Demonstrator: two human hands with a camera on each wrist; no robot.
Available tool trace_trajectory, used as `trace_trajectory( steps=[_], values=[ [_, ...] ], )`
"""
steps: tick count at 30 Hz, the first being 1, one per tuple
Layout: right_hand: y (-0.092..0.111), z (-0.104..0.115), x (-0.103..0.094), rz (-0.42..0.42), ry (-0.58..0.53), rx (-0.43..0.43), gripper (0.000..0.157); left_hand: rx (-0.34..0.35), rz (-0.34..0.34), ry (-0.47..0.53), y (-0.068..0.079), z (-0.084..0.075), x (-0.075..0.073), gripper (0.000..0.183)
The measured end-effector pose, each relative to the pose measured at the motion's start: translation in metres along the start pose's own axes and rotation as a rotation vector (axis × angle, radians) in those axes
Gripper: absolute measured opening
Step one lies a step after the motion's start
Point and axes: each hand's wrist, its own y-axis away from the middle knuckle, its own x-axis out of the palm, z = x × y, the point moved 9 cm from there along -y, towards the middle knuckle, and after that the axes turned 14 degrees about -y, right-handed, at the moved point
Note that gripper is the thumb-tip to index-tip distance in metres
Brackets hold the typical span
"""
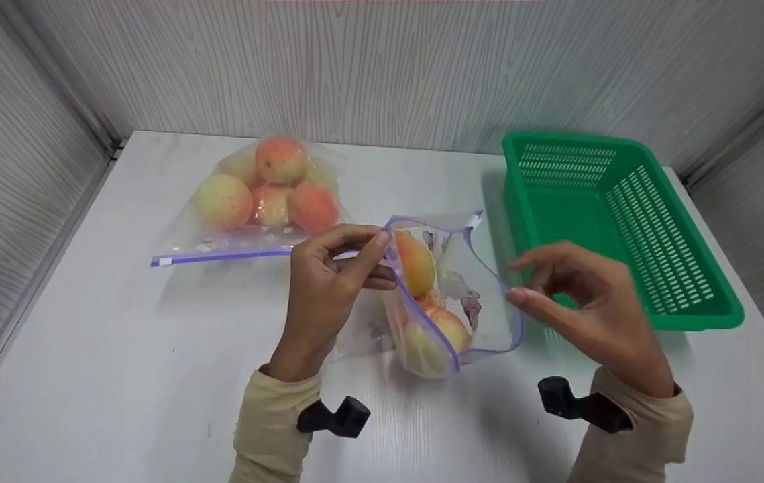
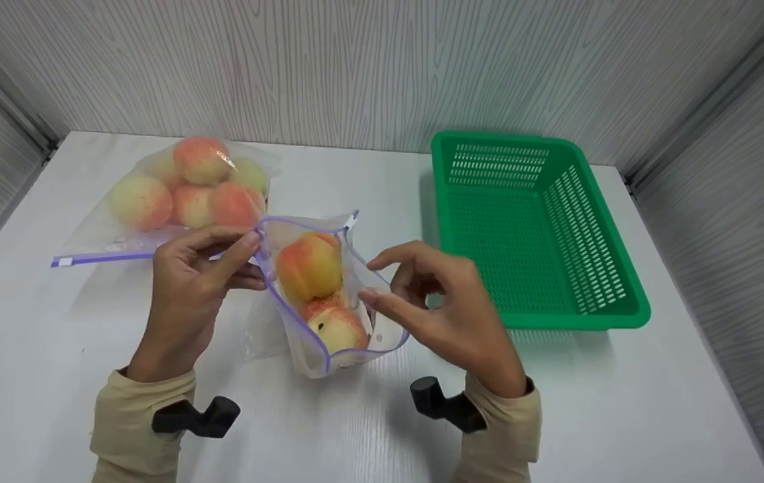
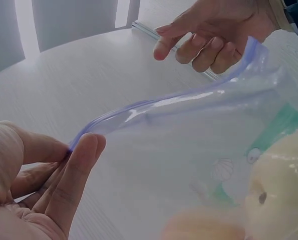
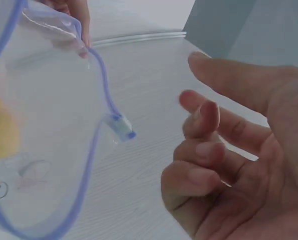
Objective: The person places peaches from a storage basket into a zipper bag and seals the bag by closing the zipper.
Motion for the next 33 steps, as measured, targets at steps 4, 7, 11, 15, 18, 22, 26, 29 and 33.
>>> trace_trajectory(
  steps=[4, 7, 11, 15, 18, 22, 26, 29, 33],
  values=[
    [0.005, -0.003, 0.023, 0.144, 0.171, 0.174, 0.025, 0.01, -0.016, -0.006, 0.0, -0.001, -0.002, 0.015],
    [0.008, -0.008, 0.042, 0.226, 0.232, 0.301, 0.027, 0.01, -0.03, -0.008, 0.001, -0.001, -0.003, 0.014],
    [0.009, -0.014, 0.062, 0.277, 0.316, 0.388, 0.03, 0.012, -0.043, -0.001, 0.001, 0.0, -0.004, 0.015],
    [0.007, -0.017, 0.071, 0.291, 0.339, 0.408, 0.013, 0.025, -0.059, 0.012, 0.001, 0.0, -0.006, 0.015],
    [0.006, -0.016, 0.066, 0.251, 0.305, 0.392, 0.004, 0.029, -0.065, 0.02, 0.0, -0.001, -0.005, 0.016],
    [0.005, -0.014, 0.05, 0.177, 0.305, 0.355, 0.003, 0.026, -0.071, 0.039, 0.001, -0.002, -0.004, 0.016],
    [0.001, -0.01, 0.035, 0.082, 0.342, 0.278, 0.007, 0.023, -0.093, 0.058, 0.001, -0.003, -0.007, 0.012],
    [-0.001, -0.006, 0.025, 0.003, 0.376, 0.204, 0.009, 0.028, -0.109, 0.067, 0.002, -0.004, -0.008, 0.009],
    [-0.003, -0.001, 0.015, -0.093, 0.403, 0.127, 0.009, 0.042, -0.111, 0.074, 0.003, -0.007, -0.009, 0.007]
  ],
)
